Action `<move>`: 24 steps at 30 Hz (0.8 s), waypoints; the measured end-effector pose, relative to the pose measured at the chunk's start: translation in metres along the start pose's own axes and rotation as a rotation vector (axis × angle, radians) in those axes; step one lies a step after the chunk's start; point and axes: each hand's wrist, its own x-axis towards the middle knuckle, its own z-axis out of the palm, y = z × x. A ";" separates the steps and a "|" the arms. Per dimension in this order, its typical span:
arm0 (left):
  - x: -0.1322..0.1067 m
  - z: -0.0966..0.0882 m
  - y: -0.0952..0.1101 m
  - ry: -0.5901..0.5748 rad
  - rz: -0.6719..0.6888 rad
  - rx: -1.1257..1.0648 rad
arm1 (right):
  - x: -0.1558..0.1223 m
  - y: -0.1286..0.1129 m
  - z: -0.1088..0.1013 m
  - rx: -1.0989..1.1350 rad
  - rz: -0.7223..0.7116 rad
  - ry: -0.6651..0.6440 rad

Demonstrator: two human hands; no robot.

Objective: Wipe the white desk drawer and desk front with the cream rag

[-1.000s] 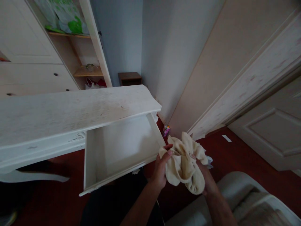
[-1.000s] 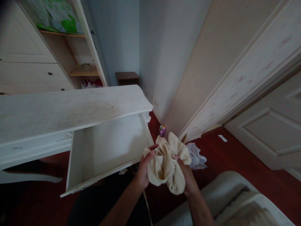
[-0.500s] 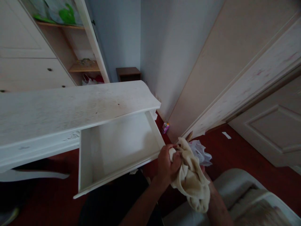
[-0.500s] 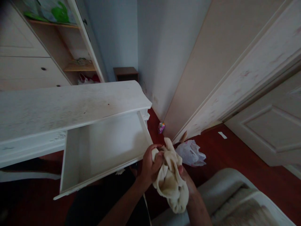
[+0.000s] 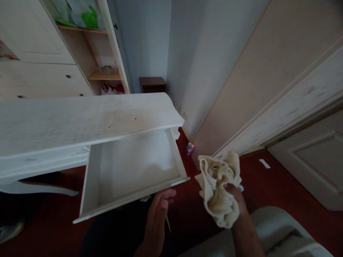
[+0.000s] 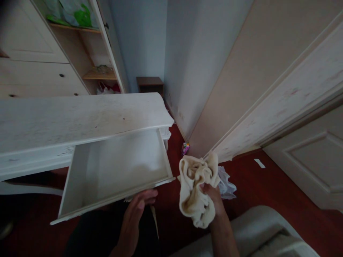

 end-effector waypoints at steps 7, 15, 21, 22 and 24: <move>-0.017 -0.090 -0.068 0.411 -0.478 -0.292 | 0.047 0.000 0.020 0.189 0.039 0.024; 0.034 -0.059 -0.044 0.358 -0.573 -0.500 | 0.102 0.024 0.060 0.295 -0.060 0.005; 0.036 -0.065 -0.040 0.382 -0.642 -0.396 | 0.127 0.021 0.066 0.333 -0.120 0.012; 0.035 -0.068 -0.039 0.388 -0.639 -0.391 | 0.129 0.022 0.066 0.327 -0.130 0.011; 0.031 -0.074 -0.036 0.400 -0.615 -0.384 | 0.134 0.025 0.065 0.315 -0.138 0.000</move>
